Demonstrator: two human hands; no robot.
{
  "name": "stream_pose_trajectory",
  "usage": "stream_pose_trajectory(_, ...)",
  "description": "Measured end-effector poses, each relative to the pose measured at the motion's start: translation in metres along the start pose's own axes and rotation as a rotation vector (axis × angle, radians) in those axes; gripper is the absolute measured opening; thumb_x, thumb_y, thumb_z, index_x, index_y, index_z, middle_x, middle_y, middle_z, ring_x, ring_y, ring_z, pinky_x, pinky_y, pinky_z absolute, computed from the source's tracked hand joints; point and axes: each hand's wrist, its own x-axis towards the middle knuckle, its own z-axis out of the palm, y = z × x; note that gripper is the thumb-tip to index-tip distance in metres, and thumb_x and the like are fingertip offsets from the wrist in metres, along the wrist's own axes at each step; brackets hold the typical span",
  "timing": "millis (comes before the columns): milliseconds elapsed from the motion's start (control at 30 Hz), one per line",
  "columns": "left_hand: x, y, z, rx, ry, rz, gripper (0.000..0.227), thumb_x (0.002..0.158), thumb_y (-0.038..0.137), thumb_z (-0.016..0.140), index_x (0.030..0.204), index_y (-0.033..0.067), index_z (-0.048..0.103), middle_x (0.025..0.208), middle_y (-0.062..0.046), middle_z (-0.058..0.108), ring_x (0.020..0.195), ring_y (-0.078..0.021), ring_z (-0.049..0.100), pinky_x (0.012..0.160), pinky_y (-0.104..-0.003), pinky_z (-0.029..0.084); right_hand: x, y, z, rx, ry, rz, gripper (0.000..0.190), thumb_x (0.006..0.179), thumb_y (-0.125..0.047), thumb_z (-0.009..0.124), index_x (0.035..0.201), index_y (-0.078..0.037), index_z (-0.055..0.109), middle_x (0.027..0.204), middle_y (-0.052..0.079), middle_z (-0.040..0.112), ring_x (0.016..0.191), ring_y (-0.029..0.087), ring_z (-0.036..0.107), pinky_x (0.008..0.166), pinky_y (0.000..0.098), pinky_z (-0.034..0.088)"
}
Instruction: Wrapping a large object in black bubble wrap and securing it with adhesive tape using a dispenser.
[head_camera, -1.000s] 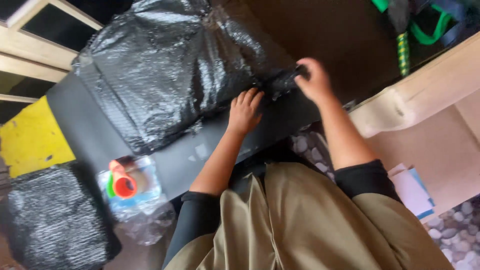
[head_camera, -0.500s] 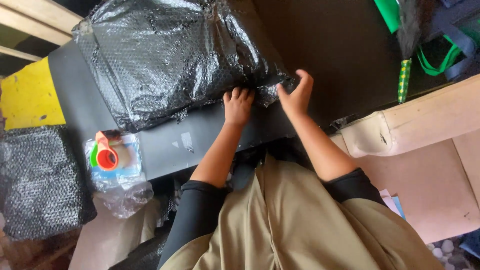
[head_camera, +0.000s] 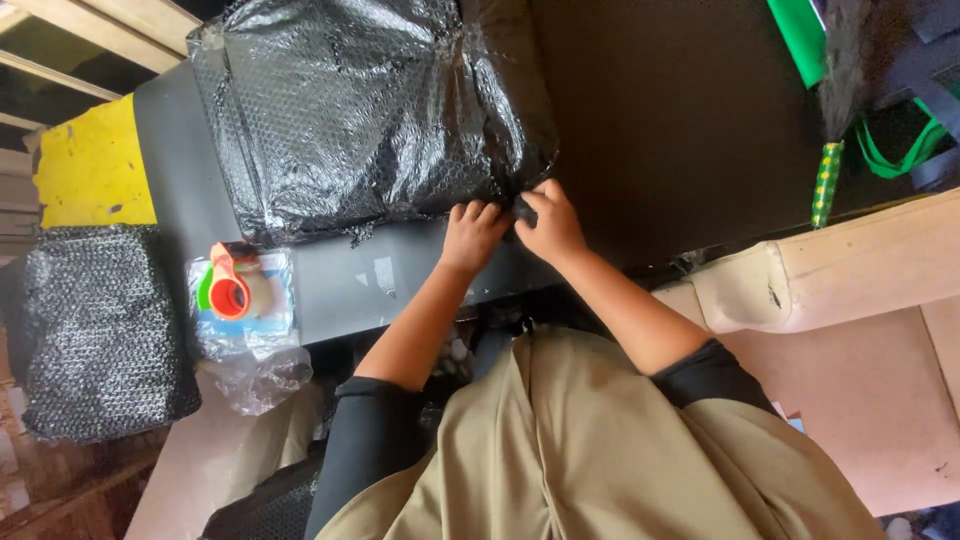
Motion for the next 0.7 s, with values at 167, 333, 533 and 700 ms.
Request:
stream_pose_trajectory(167, 0.015, -0.01, 0.012, -0.01, 0.131, 0.065, 0.013, 0.1, 0.019, 0.057, 0.103, 0.0229, 0.069, 0.088, 0.0, 0.057, 0.08, -0.0215, 0.057, 0.067, -0.036, 0.043, 0.008, -0.012, -0.008, 0.171, -0.2, 0.101, 0.062, 0.06, -0.008, 0.076, 0.12, 0.005, 0.066, 0.122, 0.024, 0.053, 0.115, 0.046, 0.061, 0.098, 0.0503, 0.057)
stream_pose_trajectory(333, 0.047, -0.013, -0.004, -0.025, 0.082, 0.108, 0.01, 0.093, 0.02, 0.063, 0.102, 0.0234, 0.065, 0.09, -0.001, 0.059, 0.077, -0.0227, 0.056, 0.067, -0.036, 0.043, 0.016, -0.031, -0.028, 0.075, -0.401, 0.122, 0.066, 0.055, -0.019, 0.087, 0.113, 0.004, 0.066, 0.112, 0.025, 0.057, 0.108, 0.045, 0.064, 0.097, 0.0518, 0.055)
stream_pose_trajectory(533, 0.029, -0.032, 0.032, -0.033, 0.072, 0.085, 0.015, 0.099, 0.019, 0.061, 0.084, 0.021, 0.061, 0.087, 0.001, 0.054, 0.07, -0.0211, 0.056, 0.059, -0.033, 0.042, -0.003, 0.027, -0.002, -0.31, -0.029, -0.191, 0.038, 0.075, -0.023, 0.079, 0.112, -0.017, 0.071, 0.093, 0.003, 0.063, 0.09, 0.025, 0.066, 0.076, 0.0399, 0.058)
stream_pose_trajectory(700, 0.024, -0.037, 0.037, -0.059, 0.078, 0.066, 0.017, 0.098, 0.021, 0.062, 0.082, 0.0199, 0.059, 0.094, 0.001, 0.054, 0.069, -0.0191, 0.059, 0.06, -0.033, 0.046, 0.024, 0.036, -0.033, -0.272, 0.301, -0.479, 0.014, 0.079, -0.015, 0.08, 0.088, -0.024, 0.074, 0.087, -0.004, 0.066, 0.089, 0.02, 0.067, 0.077, 0.0337, 0.055)
